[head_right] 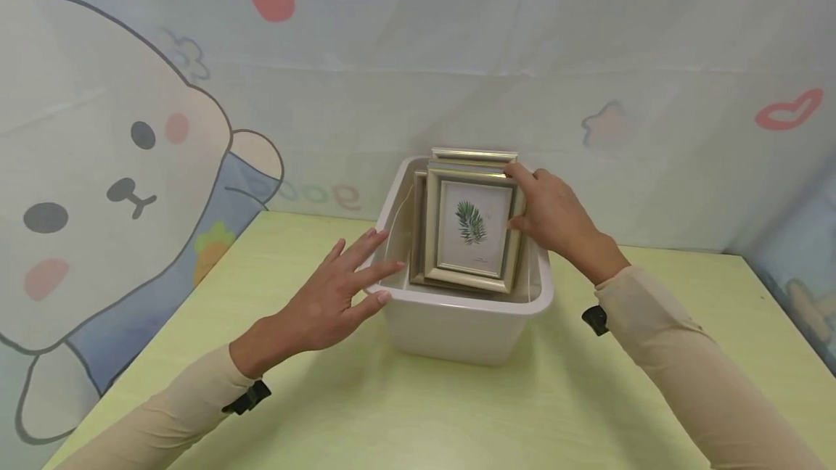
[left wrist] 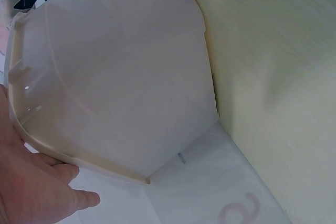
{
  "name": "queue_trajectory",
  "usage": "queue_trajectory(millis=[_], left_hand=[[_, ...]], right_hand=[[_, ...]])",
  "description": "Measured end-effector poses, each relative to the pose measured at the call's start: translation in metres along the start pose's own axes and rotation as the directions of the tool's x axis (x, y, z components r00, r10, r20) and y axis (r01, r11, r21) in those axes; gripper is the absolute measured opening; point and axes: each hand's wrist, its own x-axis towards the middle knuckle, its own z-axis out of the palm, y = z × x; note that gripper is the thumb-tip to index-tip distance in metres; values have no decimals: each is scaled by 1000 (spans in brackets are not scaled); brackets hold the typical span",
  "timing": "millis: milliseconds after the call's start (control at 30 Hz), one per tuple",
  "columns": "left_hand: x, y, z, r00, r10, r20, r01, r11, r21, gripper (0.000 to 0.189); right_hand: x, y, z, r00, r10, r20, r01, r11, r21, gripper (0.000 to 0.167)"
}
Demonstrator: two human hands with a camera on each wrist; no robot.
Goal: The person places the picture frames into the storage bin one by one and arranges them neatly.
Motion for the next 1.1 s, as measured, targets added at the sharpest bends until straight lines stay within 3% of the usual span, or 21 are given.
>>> queue_trajectory(millis=[467, 700, 933, 1100], left_hand=[[-1, -2, 0, 1000, 3, -13, -4, 1000, -9, 42], [-2, -2, 1, 1000, 5, -18, -6, 1000, -23, 42], [-1, -2, 2, 1000, 13, -25, -13, 1000, -24, 42], [0, -2, 2, 1000, 12, -19, -13, 1000, -17, 43]], right_hand=[[18, 11, 4, 998, 40, 57, -41, 999, 8, 74], [23, 9, 7, 989, 111, 102, -113, 994, 9, 74], [27, 5, 12, 991, 96, 93, -96, 995, -4, 55], [27, 4, 11, 982, 163, 95, -167, 985, 32, 45]])
